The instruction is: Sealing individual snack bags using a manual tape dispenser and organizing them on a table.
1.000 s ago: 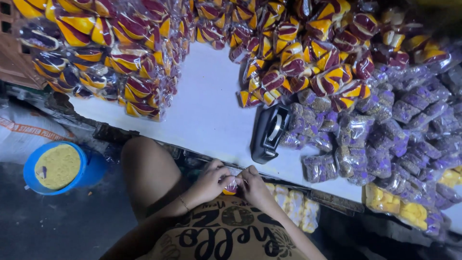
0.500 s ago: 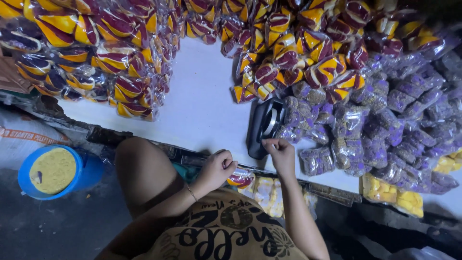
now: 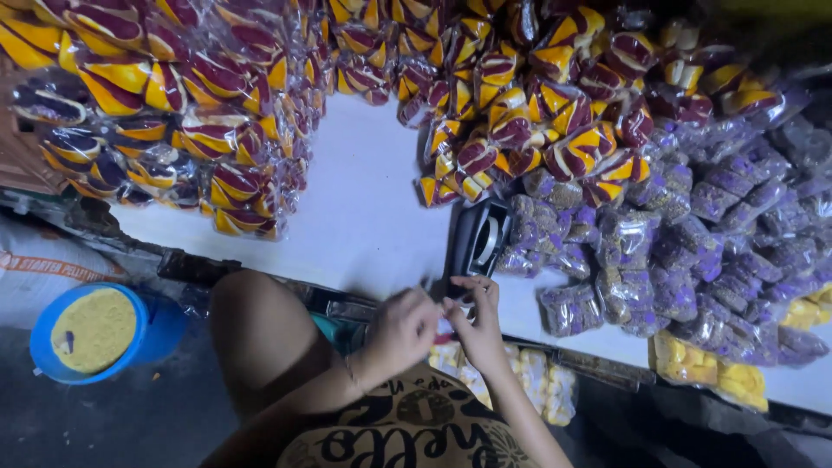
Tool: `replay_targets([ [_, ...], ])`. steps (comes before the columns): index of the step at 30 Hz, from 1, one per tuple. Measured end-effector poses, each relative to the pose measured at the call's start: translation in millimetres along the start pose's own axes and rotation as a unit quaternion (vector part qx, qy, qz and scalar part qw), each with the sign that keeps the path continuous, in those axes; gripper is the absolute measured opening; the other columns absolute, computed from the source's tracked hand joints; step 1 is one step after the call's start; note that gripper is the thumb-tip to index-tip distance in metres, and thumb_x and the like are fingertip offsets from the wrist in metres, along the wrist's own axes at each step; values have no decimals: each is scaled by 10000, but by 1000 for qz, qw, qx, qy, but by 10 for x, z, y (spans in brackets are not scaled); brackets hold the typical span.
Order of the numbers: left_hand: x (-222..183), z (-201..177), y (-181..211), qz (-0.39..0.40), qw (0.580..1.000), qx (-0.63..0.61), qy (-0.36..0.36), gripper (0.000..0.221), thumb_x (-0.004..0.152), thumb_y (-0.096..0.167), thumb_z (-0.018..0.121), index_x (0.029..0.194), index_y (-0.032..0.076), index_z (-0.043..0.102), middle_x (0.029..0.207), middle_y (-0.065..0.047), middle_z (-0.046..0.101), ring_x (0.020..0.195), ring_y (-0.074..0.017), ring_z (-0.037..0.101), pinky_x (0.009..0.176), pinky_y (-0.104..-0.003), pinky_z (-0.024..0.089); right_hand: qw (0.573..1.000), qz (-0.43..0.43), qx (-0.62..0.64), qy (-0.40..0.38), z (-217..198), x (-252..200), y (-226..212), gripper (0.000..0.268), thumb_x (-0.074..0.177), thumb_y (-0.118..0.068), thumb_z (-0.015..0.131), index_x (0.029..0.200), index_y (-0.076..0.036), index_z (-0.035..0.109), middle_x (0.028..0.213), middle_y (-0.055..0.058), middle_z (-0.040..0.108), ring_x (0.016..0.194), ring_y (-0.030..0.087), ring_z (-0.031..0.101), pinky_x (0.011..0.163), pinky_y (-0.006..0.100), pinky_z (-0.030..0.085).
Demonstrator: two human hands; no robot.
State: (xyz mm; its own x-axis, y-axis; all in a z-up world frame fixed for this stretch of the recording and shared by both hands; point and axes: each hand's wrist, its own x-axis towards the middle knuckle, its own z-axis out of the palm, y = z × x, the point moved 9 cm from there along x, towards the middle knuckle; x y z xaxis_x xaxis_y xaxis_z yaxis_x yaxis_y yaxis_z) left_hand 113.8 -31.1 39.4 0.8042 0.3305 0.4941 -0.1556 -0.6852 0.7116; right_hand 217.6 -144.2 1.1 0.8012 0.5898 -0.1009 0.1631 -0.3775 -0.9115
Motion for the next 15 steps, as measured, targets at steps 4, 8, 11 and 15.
replay_targets([
  [4, -207, 122, -52, 121, 991, 46, 35, 140, 787, 90, 715, 704, 149, 618, 739, -53, 587, 675, -267, 628, 566, -345, 526, 999, -45, 1, 10, -46, -94, -479, 374, 949, -136, 680, 1293, -15, 593, 1145, 207, 568, 1124, 403, 615, 983, 472, 471],
  [8, -432, 190, -798, -399, 806, -437, 21, 229, 979, 224, 570, 1109, 164, 392, 1133, -40, 423, 1049, -179, 476, 846, -321, 501, 984, -77, -40, -153, 74, 1, -459, 537, 724, -274, 904, 1158, -103, 639, 1159, 88, 670, 929, 172, 628, 777, 257, 529],
  [11, -544, 95, -760, -383, 824, -409, -89, 462, 1006, 407, 485, 1378, 175, 339, 1495, -97, 396, 1423, -239, 412, 1068, -399, 488, 993, -77, -89, -5, -632, 432, -665, 364, 779, -131, 827, 1090, -111, 638, 1048, 61, 661, 779, 147, 613, 642, 238, 499],
  [15, -646, -379, -1038, -370, 887, -270, -59, 558, 980, 414, 531, 1449, 149, 385, 1497, -65, 506, 1419, -213, 477, 1181, -367, 386, 829, -286, -215, 430, -1874, 1231, -1085, 514, 889, 164, 714, 1356, 168, 499, 1398, 192, 379, 1329, 354, 422, 1207, 437, 356],
])
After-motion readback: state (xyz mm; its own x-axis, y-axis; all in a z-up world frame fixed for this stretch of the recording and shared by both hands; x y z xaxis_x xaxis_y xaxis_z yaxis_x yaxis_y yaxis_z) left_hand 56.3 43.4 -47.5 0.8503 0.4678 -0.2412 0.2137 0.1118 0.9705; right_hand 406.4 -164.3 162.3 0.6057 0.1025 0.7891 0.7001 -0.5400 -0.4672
